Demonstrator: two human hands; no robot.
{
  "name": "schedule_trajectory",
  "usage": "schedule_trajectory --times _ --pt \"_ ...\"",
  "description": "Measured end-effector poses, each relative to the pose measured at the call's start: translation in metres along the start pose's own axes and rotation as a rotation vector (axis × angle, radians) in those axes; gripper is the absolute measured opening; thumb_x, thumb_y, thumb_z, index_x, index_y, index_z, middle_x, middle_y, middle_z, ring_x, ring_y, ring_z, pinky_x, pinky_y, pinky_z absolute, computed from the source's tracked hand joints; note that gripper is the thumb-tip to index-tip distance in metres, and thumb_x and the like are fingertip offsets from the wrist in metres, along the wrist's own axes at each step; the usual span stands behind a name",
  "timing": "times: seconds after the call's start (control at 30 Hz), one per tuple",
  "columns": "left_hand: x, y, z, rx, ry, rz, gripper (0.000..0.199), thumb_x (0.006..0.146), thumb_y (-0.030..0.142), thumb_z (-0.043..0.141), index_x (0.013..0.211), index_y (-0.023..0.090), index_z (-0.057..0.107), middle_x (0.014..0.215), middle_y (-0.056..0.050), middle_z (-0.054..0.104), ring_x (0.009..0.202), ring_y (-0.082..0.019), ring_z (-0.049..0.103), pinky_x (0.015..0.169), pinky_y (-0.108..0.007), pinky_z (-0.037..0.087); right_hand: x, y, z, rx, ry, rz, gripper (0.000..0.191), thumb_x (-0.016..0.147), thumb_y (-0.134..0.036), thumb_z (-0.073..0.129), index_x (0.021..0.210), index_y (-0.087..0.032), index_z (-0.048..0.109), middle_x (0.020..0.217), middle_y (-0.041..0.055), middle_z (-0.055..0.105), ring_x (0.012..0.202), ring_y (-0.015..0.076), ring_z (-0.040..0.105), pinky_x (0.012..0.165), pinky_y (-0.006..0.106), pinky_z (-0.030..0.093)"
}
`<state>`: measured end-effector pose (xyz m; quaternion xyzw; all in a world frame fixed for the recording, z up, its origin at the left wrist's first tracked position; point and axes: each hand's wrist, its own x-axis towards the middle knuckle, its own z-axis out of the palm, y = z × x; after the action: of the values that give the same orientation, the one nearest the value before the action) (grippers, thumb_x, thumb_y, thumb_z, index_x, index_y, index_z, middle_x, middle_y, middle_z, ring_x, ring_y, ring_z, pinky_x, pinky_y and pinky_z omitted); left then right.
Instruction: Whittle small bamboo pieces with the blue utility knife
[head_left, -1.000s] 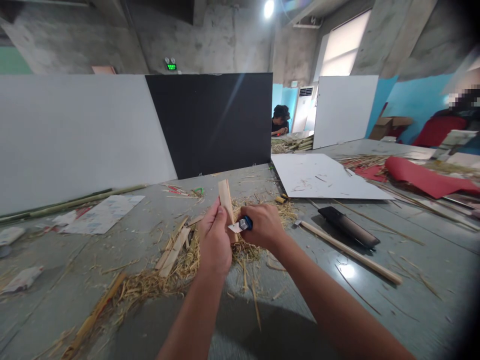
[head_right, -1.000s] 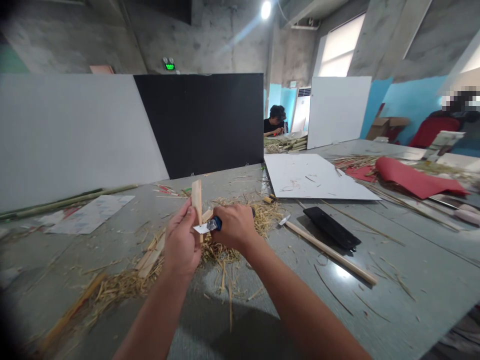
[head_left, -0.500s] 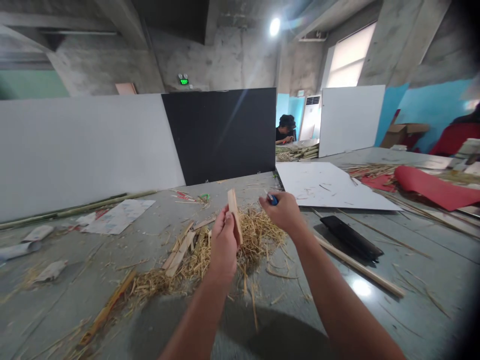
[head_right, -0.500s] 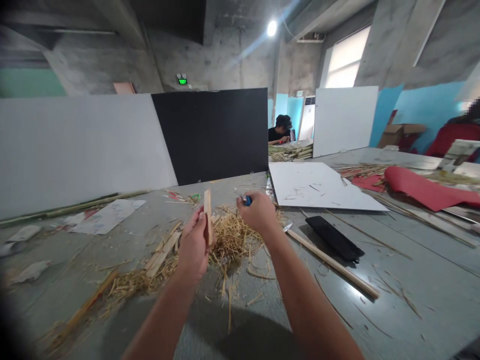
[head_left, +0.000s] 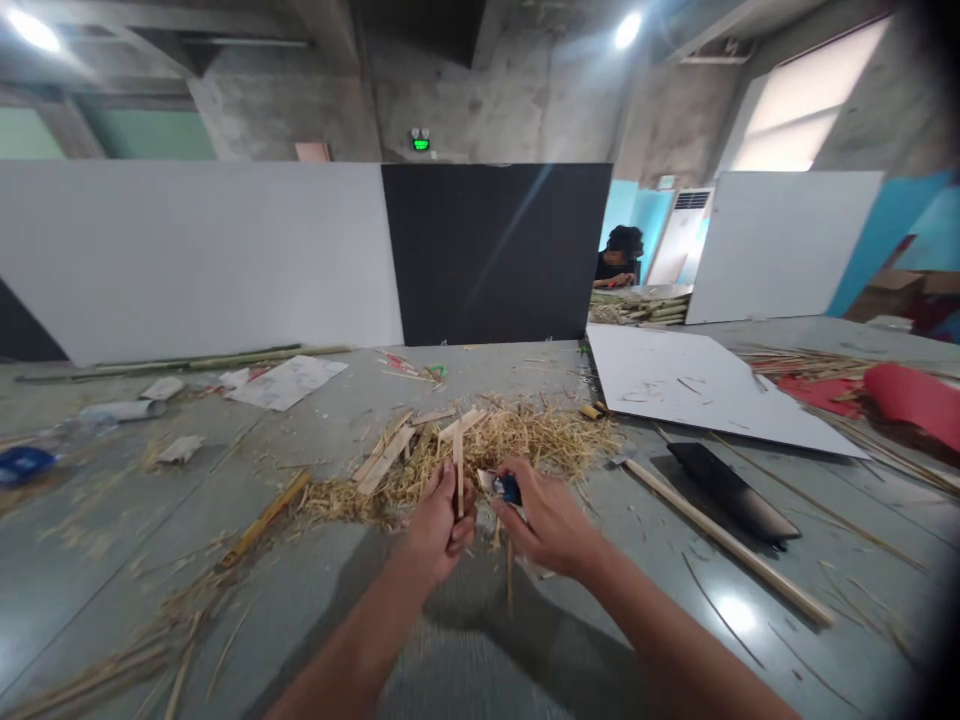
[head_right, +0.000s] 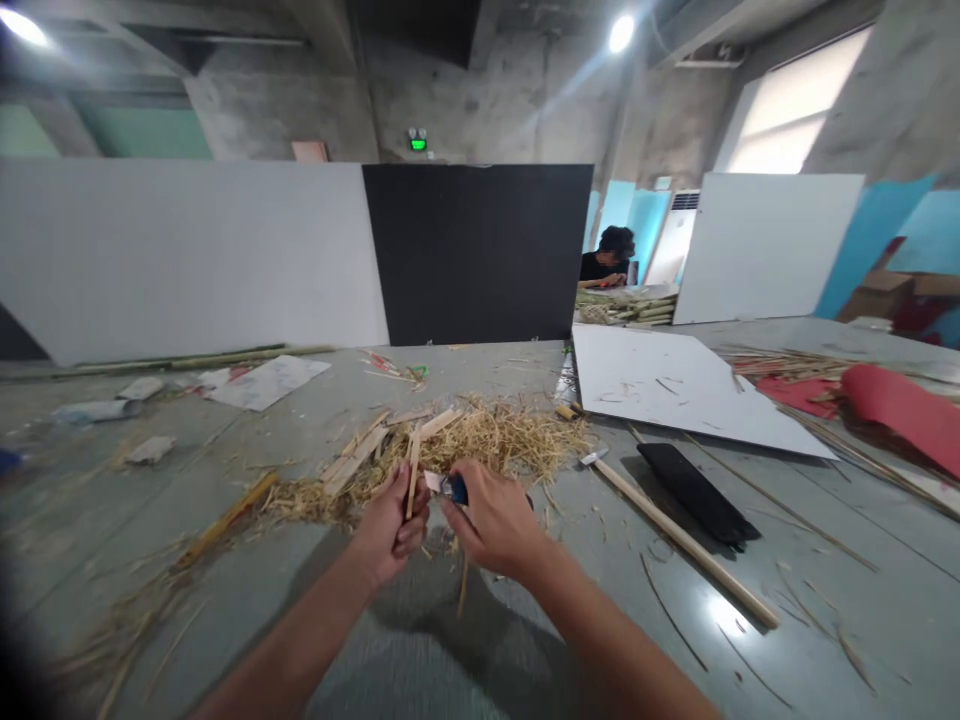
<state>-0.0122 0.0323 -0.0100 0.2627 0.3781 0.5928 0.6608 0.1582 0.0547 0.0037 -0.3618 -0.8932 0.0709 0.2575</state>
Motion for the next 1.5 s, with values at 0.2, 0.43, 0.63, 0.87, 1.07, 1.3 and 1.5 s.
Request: schedule_trajectory --times 0.2,0.43,0.63,0.87,1.07,1.3,1.5 --pt "0.002 -0.033 -0.021 0.072 0.096 0.054 0.041 0.078 0.061 0.062 0.075 0.022 0.047 0.040 0.010 0.040 0.023 -0.005 0.023 0.027 -0.017 0.013 -0.009 0.010 0.024 -0.111 -0.171 -0.121 0.025 0.096 -0.032 0.044 0.116 -0.017 0.051 0.105 0.0102 0.062 0.096 0.0238 0.059 0.075 0.034 0.041" --pt "0.003 -0.032 -0.026 0.077 0.056 0.090 0.038 0.074 0.050 0.070 0.094 0.022 0.055 0.053 0.010 0.046 0.033 -0.005 0.033 0.028 -0.016 0.019 -0.016 0.002 0.028 -0.080 -0.223 -0.198 0.039 0.099 -0.048 0.033 0.115 -0.017 0.051 0.102 0.0100 0.063 0.087 0.0222 0.059 0.071 0.033 0.038" --pt "0.000 -0.033 -0.024 0.191 -0.013 0.169 0.040 0.081 0.056 0.062 0.094 0.018 0.060 0.052 0.008 0.042 0.033 -0.005 0.030 0.027 -0.017 0.024 -0.016 0.003 0.037 -0.145 -0.244 -0.187 0.041 0.101 -0.045 0.026 0.104 -0.015 0.054 0.090 0.0094 0.064 0.076 0.0198 0.057 0.065 0.031 0.033" --pt "-0.007 -0.036 -0.018 0.159 -0.023 0.133 0.037 0.082 0.054 0.061 0.094 0.019 0.060 0.054 0.008 0.044 0.033 -0.006 0.037 0.027 -0.017 0.030 -0.019 -0.002 0.034 -0.160 -0.247 -0.205 0.035 0.100 -0.042 0.028 0.105 -0.017 0.052 0.090 0.0086 0.065 0.073 0.0192 0.057 0.063 0.032 0.030" --pt "-0.010 -0.032 -0.019 0.163 -0.050 0.065 0.028 0.088 0.050 0.056 0.096 0.023 0.058 0.052 0.009 0.045 0.026 -0.004 0.028 0.022 -0.015 0.023 -0.020 -0.005 0.033 -0.143 -0.244 -0.211 0.035 0.099 -0.042 0.028 0.102 -0.016 0.051 0.082 0.0068 0.063 0.066 0.0186 0.055 0.060 0.032 0.026" --pt "-0.010 -0.034 -0.020 0.234 -0.027 0.117 0.033 0.089 0.054 0.051 0.096 0.022 0.056 0.049 0.009 0.044 0.027 -0.005 0.029 0.022 -0.016 0.022 -0.022 -0.006 0.035 -0.127 -0.242 -0.218 0.037 0.100 -0.044 0.025 0.099 -0.016 0.050 0.080 0.0054 0.062 0.063 0.0174 0.053 0.057 0.032 0.022" --pt "-0.011 -0.034 -0.020 0.262 -0.047 0.156 0.033 0.091 0.053 0.049 0.097 0.021 0.056 0.047 0.009 0.042 0.026 -0.005 0.028 0.023 -0.016 0.022 -0.023 -0.007 0.036 -0.099 -0.243 -0.199 0.039 0.100 -0.046 0.023 0.095 -0.017 0.049 0.076 0.0046 0.060 0.062 0.0169 0.052 0.057 0.031 0.022"
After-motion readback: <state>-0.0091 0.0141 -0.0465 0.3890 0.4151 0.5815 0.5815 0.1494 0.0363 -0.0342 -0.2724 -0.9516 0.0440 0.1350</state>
